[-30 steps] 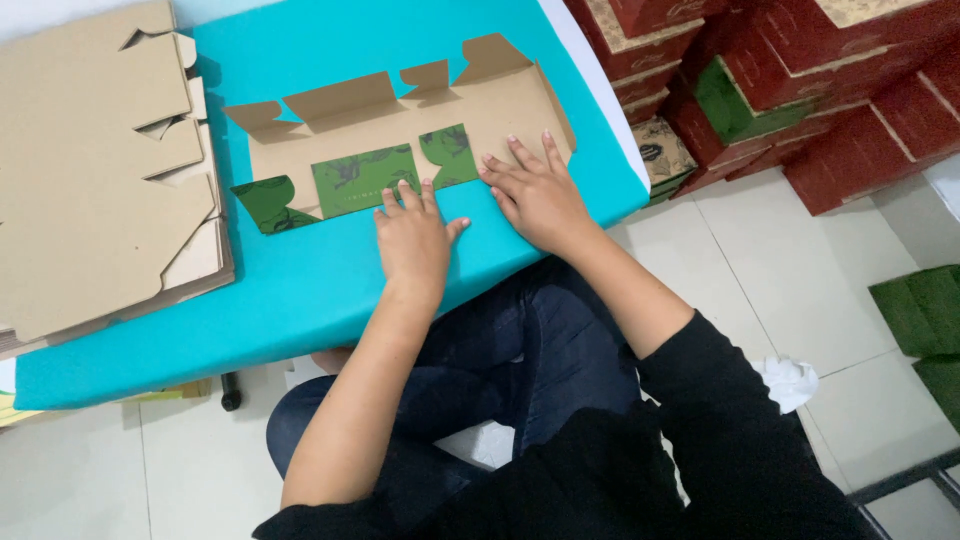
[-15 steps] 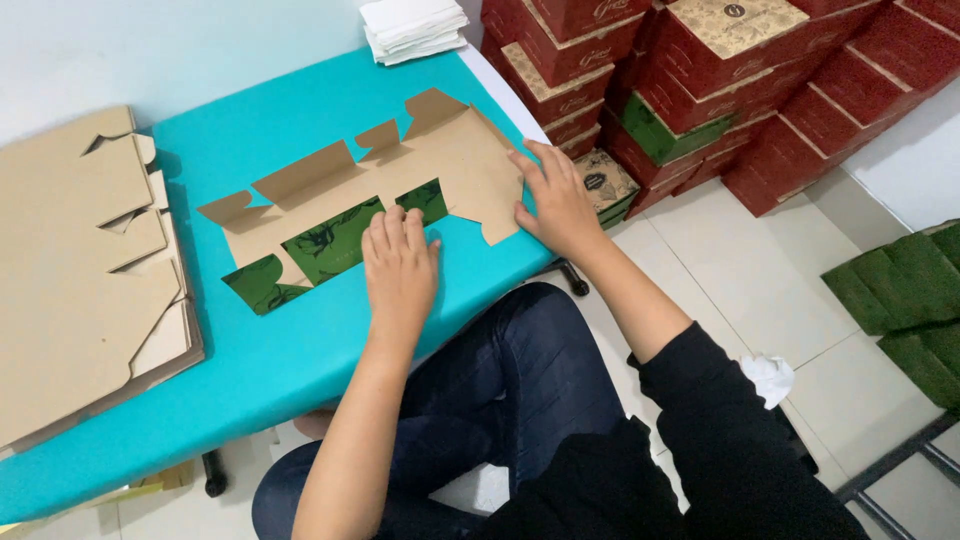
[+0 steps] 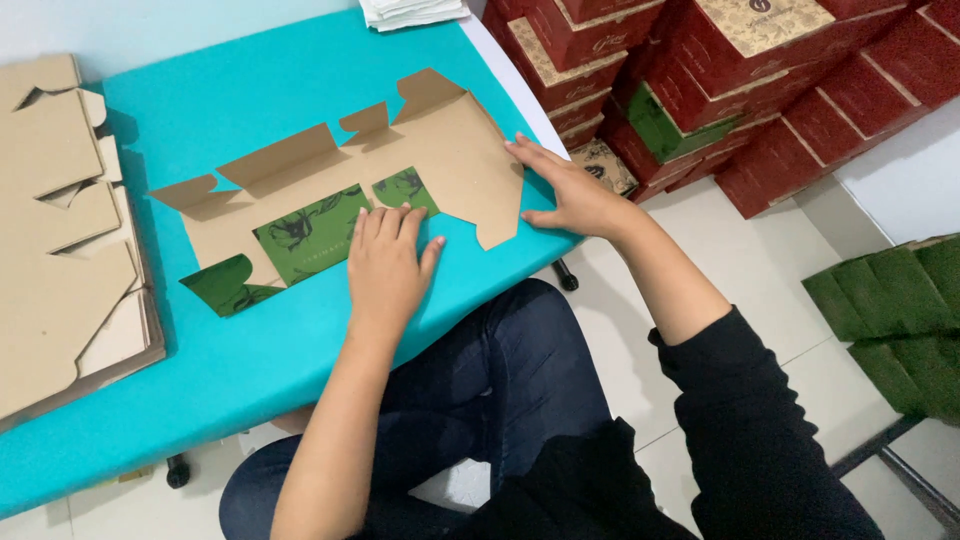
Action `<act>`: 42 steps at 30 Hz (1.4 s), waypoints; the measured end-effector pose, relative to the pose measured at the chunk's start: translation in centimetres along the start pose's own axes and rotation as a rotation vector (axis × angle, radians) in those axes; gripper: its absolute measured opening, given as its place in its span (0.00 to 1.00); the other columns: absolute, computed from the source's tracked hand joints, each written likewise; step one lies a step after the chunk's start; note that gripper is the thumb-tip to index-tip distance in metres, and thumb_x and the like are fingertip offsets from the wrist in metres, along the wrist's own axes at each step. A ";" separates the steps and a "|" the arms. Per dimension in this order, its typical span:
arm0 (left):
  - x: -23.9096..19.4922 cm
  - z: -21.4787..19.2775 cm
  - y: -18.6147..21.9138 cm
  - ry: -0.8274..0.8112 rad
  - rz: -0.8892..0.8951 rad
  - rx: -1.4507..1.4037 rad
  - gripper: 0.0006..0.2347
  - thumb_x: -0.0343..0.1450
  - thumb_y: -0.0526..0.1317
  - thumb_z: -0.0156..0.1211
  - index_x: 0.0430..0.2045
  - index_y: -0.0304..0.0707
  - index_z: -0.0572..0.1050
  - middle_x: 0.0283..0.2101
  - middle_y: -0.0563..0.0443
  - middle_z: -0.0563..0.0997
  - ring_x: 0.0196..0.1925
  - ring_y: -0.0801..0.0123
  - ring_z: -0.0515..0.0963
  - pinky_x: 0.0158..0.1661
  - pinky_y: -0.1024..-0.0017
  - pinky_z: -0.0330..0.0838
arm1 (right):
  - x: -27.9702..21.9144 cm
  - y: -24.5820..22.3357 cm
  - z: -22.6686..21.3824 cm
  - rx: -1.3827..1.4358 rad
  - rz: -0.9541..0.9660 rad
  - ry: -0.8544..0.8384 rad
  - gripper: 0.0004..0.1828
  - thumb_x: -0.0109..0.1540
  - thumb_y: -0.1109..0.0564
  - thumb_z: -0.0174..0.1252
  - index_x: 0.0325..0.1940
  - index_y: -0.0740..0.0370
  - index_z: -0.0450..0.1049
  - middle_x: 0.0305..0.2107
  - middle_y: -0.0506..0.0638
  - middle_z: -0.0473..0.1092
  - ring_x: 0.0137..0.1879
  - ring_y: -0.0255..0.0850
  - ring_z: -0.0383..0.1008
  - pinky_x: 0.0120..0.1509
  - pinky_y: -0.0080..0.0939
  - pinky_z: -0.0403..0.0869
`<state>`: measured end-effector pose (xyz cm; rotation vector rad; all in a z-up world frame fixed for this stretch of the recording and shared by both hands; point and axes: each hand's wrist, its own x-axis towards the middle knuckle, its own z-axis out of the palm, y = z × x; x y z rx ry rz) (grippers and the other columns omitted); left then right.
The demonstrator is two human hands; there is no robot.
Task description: Folding a flat cardboard template into a small decorative box and placing a paper liner inside.
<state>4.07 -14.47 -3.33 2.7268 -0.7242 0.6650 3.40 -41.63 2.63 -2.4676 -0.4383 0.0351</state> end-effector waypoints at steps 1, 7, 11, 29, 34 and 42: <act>0.0 0.0 -0.2 -0.002 -0.003 0.000 0.19 0.68 0.56 0.54 0.48 0.49 0.73 0.45 0.54 0.73 0.55 0.64 0.68 0.63 0.59 0.55 | 0.0 0.4 0.2 0.001 0.000 -0.004 0.45 0.52 0.59 0.62 0.71 0.53 0.51 0.67 0.57 0.50 0.69 0.60 0.53 0.70 0.63 0.54; 1.5 0.2 -1.3 0.093 0.116 0.012 0.17 0.65 0.54 0.62 0.39 0.45 0.78 0.33 0.52 0.74 0.46 0.63 0.72 0.63 0.55 0.55 | -0.7 1.0 1.2 -0.033 -0.036 -0.025 0.36 0.58 0.54 0.60 0.69 0.56 0.56 0.59 0.52 0.65 0.71 0.50 0.52 0.75 0.57 0.42; 3.3 0.6 -1.7 0.030 0.219 0.127 0.20 0.63 0.61 0.58 0.30 0.45 0.74 0.31 0.56 0.70 0.39 0.67 0.74 0.35 0.71 0.76 | -0.7 1.6 2.0 -0.093 -0.105 0.038 0.28 0.64 0.51 0.52 0.68 0.54 0.58 0.56 0.53 0.66 0.70 0.49 0.53 0.74 0.58 0.42; 3.9 2.9 0.4 0.227 0.074 0.272 0.14 0.64 0.55 0.60 0.19 0.48 0.72 0.23 0.60 0.69 0.31 0.70 0.72 0.23 0.75 0.71 | 3.7 2.8 5.0 -0.398 -0.065 0.377 0.08 0.66 0.48 0.53 0.39 0.52 0.70 0.29 0.45 0.65 0.44 0.44 0.65 0.49 0.45 0.67; 4.1 3.0 0.6 0.246 0.049 0.278 0.15 0.62 0.57 0.61 0.19 0.47 0.72 0.23 0.58 0.70 0.31 0.69 0.72 0.27 0.73 0.71 | 3.6 1.3 6.0 -0.538 -0.031 0.435 0.09 0.66 0.50 0.52 0.37 0.56 0.70 0.27 0.44 0.60 0.41 0.43 0.64 0.44 0.42 0.67; 4.3 2.8 0.8 0.192 0.053 0.242 0.16 0.60 0.54 0.66 0.22 0.41 0.74 0.24 0.53 0.72 0.32 0.63 0.72 0.36 0.64 0.65 | 3.7 0.1 6.9 -0.731 -0.274 0.551 0.07 0.63 0.61 0.53 0.45 0.59 0.71 0.36 0.50 0.68 0.50 0.44 0.70 0.62 0.43 0.65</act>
